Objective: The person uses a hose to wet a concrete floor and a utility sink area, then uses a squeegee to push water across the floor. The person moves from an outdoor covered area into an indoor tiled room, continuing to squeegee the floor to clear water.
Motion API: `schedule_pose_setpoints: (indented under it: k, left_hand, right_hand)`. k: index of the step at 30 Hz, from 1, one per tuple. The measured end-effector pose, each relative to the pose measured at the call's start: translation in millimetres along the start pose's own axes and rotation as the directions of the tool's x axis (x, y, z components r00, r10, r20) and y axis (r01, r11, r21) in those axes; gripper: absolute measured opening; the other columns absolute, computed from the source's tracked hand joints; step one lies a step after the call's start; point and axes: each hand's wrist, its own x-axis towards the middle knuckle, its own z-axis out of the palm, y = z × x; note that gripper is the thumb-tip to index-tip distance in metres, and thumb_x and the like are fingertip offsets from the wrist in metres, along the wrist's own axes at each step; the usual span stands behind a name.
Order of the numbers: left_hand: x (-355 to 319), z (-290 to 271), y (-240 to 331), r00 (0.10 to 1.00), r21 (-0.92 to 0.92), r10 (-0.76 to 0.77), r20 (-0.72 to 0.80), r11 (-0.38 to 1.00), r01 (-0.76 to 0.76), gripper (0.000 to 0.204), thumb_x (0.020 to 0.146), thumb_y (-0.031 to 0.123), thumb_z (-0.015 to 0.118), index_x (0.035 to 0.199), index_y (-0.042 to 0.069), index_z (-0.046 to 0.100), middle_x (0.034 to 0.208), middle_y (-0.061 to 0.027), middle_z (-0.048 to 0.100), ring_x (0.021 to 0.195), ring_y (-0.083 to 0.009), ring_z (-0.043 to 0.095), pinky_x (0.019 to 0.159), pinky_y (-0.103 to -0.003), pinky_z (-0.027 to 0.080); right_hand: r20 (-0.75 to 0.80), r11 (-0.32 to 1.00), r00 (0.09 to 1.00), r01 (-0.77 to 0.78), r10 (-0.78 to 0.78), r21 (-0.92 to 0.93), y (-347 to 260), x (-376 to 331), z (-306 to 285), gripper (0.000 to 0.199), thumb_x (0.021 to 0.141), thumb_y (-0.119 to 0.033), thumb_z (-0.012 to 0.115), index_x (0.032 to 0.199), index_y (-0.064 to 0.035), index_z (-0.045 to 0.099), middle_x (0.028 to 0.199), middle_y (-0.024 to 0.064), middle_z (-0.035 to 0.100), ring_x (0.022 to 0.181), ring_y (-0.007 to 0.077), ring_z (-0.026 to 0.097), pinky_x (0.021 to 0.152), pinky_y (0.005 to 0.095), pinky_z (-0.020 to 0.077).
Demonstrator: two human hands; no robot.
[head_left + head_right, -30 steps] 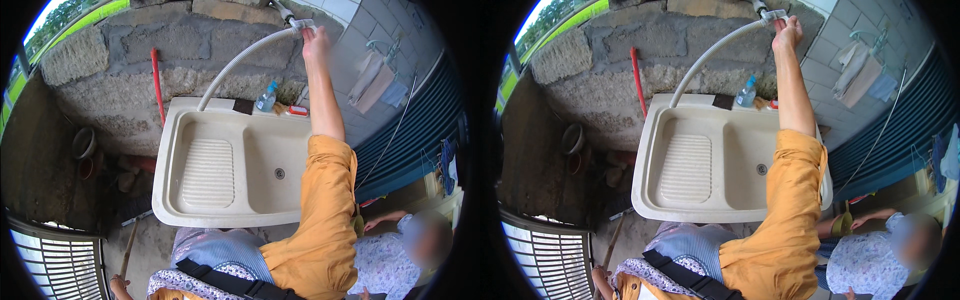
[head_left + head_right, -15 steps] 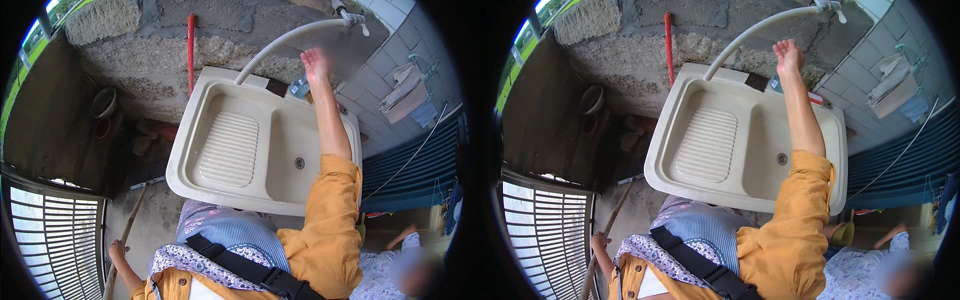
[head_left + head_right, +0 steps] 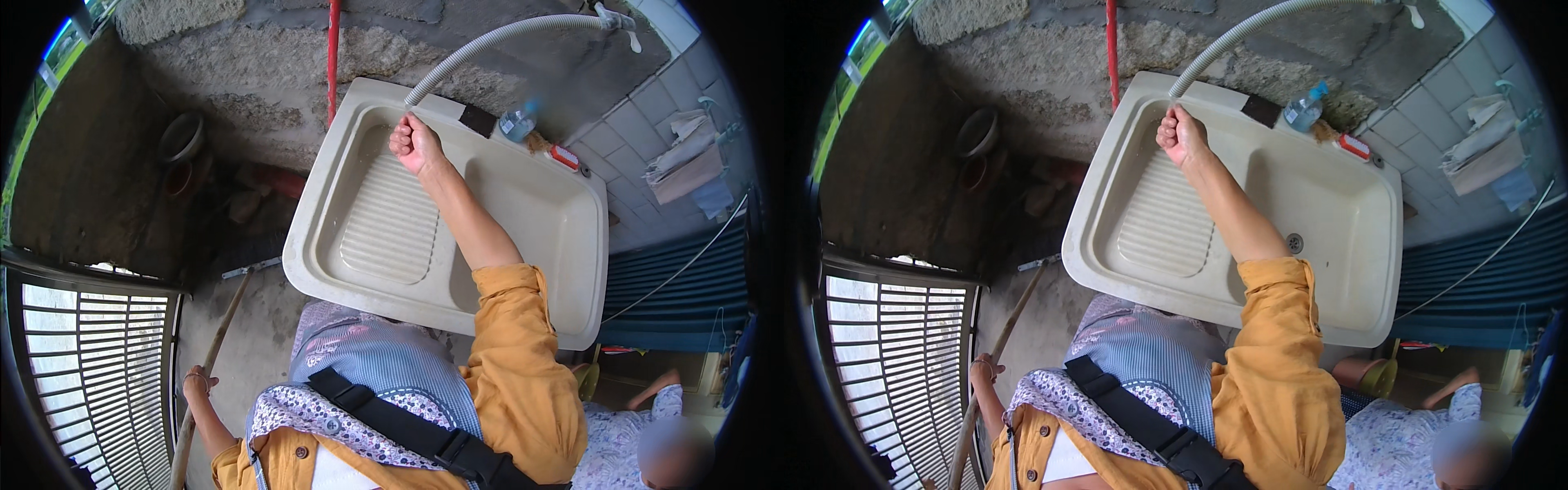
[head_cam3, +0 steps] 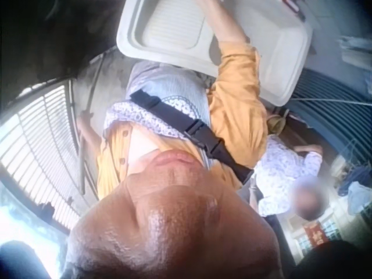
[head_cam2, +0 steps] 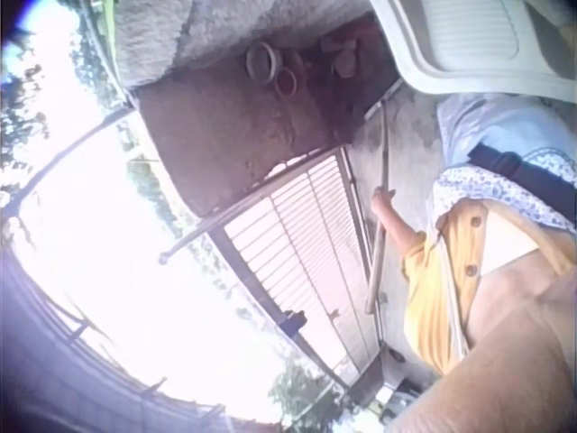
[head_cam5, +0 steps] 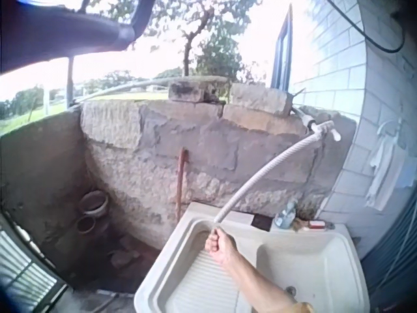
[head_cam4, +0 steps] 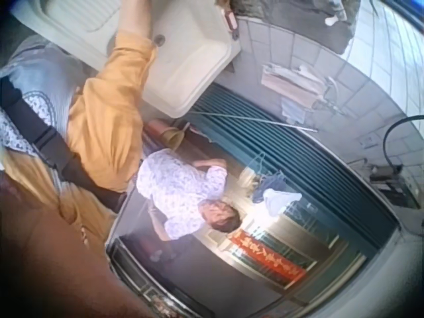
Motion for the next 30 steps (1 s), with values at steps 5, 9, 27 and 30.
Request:
schedule_pose_setpoints:
  k: [5,9,27,30]
  left_hand:
    - [-10.9,-7.3,5.6,0.996,-0.006,-0.059,0.061,0.998,0.060,0.036,0.064,0.023,0.071,0.085,-0.003,0.059,0.062,-0.0125,0.059,0.053,-0.0215,0.059,0.050,-0.033,0.048]
    - [-26.3,-21.9,21.4,0.995,-0.036,-0.077,0.070,0.996,0.080,0.036,0.064,0.022,0.071,0.085,-0.004,0.059,0.062,-0.0130,0.060,0.053,-0.0217,0.059,0.050,-0.034,0.048]
    - [44.5,11.3,-25.5,0.986,0.020,-0.117,0.119,0.993,0.115,0.040,0.057,0.023,0.074,0.083,-0.003,0.058,0.064,-0.0115,0.061,0.058,-0.0205,0.061,0.054,-0.033,0.050]
    - [45.5,0.2,-20.9,0.976,0.028,-0.156,0.154,0.988,0.154,0.045,0.055,0.025,0.076,0.085,-0.001,0.057,0.066,-0.0115,0.062,0.061,-0.0199,0.062,0.058,-0.032,0.050]
  right_hand:
    - [-0.133,0.992,0.986,0.084,-0.097,-0.095,8.4,1.9,4.2,0.027,0.089,-0.026,0.039,0.069,-0.0081,0.043,0.052,-0.0024,0.035,0.041,0.0078,0.030,0.036,0.0220,0.0244]
    - [-0.120,0.982,0.981,0.138,-0.153,-0.130,4.8,-1.7,7.0,0.030,0.089,-0.029,0.038,0.073,-0.0058,0.046,0.053,-0.0009,0.038,0.042,0.0093,0.034,0.036,0.0224,0.0259]
    - [-0.090,0.301,0.288,0.880,-0.953,-0.368,-300.1,-74.6,59.8,0.066,0.085,-0.051,0.031,0.121,0.0033,0.030,0.107,0.0121,0.046,0.093,0.0210,0.048,0.080,0.0353,0.0414]
    - [-0.003,0.297,0.307,0.918,-0.952,-0.262,-320.7,-77.7,70.9,0.067,0.085,-0.052,0.030,0.121,0.0050,0.029,0.109,0.0133,0.045,0.097,0.0225,0.045,0.086,0.0358,0.0380]
